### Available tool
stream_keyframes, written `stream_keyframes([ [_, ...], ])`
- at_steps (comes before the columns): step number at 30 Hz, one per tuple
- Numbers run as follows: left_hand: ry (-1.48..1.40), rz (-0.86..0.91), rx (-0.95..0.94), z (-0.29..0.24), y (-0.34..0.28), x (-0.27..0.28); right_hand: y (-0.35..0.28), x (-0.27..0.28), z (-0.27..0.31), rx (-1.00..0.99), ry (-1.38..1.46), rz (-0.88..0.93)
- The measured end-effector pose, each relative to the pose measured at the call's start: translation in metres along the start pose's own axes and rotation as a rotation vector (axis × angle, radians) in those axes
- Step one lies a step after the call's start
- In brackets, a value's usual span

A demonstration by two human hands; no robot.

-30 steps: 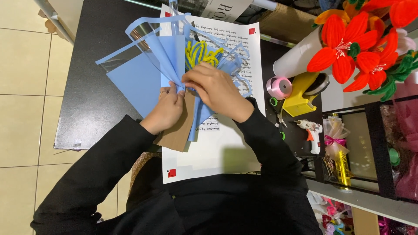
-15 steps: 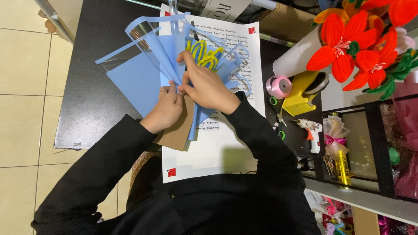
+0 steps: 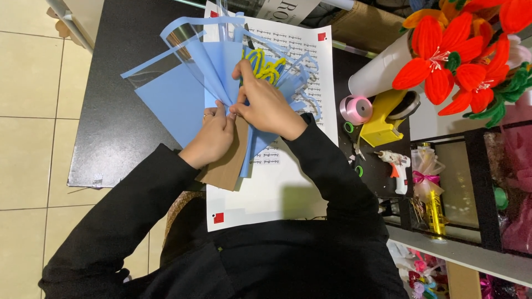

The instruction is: The person wraps a yellow and blue artificial flower bouquet with light blue paper and a brown cardboard sleeve. They fold the paper around the flower, secure it with a clear adhesive strip, and adjust the wrapping to ensure it is neat.

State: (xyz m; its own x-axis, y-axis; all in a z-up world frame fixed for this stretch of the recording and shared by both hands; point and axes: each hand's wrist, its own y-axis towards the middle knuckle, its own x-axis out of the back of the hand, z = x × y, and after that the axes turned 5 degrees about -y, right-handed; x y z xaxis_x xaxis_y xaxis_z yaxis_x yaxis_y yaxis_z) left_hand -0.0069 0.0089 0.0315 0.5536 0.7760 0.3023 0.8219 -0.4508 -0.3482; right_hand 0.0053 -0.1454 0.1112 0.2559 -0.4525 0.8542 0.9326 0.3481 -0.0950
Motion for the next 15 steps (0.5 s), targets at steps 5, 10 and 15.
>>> stream_keyframes([
  [5,0.001,-0.005,0.0,0.0014,0.0013,-0.001,0.0016,0.0029,0.002,0.01,0.003,0.005],
  [10,-0.005,0.002,-0.003,0.0066,0.0049,-0.0019,0.0074,0.0026,-0.0022,0.007,-0.033,0.04],
  [15,-0.006,0.008,0.004,0.0072,0.0048,-0.0021,0.0087,0.0054,0.0031,-0.009,-0.083,0.081],
])
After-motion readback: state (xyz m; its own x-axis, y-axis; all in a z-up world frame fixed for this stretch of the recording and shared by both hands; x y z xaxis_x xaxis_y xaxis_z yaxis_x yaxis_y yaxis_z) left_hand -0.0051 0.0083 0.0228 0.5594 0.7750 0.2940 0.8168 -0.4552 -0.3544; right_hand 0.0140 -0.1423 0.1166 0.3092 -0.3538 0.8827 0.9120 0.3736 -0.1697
